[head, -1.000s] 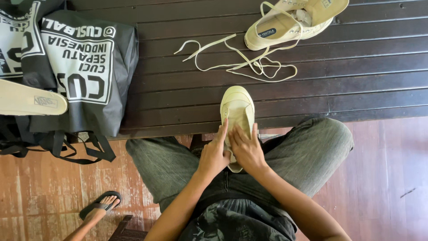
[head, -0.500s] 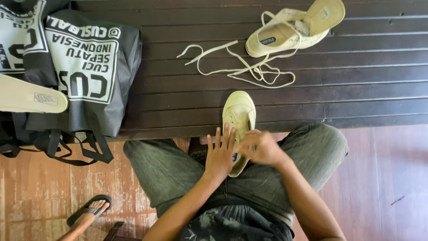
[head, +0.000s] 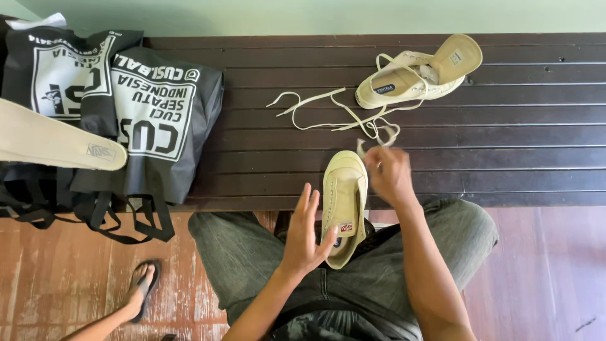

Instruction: The person takes a neon green shoe and a cream-colored shoe out of black bags, places them on a bench, and proceeds to lace them by threading white laces through the eyelets and tying them.

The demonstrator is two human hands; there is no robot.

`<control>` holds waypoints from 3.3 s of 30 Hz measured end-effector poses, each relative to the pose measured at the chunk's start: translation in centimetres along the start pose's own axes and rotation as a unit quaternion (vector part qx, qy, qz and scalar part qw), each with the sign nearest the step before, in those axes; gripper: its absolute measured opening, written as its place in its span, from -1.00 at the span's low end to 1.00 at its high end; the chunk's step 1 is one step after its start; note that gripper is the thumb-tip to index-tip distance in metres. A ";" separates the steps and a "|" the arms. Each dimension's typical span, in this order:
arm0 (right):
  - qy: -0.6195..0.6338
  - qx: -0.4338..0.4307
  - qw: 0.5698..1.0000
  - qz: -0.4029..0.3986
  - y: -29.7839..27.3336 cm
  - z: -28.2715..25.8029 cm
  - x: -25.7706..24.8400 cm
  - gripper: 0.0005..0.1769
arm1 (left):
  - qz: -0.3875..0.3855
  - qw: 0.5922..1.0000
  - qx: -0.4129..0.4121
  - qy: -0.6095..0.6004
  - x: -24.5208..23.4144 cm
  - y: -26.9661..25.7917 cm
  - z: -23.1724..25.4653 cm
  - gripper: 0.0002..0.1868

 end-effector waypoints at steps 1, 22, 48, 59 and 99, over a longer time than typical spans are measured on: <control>0.109 -0.032 0.990 -0.079 0.0 -4.5 -1.8 -0.97 | 0.054 0.998 0.035 -0.027 -1.4 0.9 0.8 -0.08; 0.176 0.026 0.983 -0.054 -7.0 6.2 -22.7 -0.74 | 0.416 0.898 -0.121 0.075 -36.5 -5.1 -18.2 -0.79; -0.024 -0.133 0.991 -0.012 -11.5 -0.9 -12.1 -0.86 | 0.089 0.996 -0.031 0.006 -24.8 10.1 -2.3 -0.70; 0.061 -0.048 0.994 -0.080 -8.3 -0.3 -11.1 -0.72 | 0.119 0.990 0.029 0.068 -26.4 16.7 -0.4 -0.56; 0.562 0.419 0.713 -0.011 -12.1 5.5 6.9 -0.70 | 0.040 0.996 -0.035 0.067 10.0 6.2 -3.5 -0.83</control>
Point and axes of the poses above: each hand's wrist, its own y-axis towards the middle knuckle, its own x-axis out of the palm, z = x × y, the point moved 10 cm from there along y, towards the middle knuckle
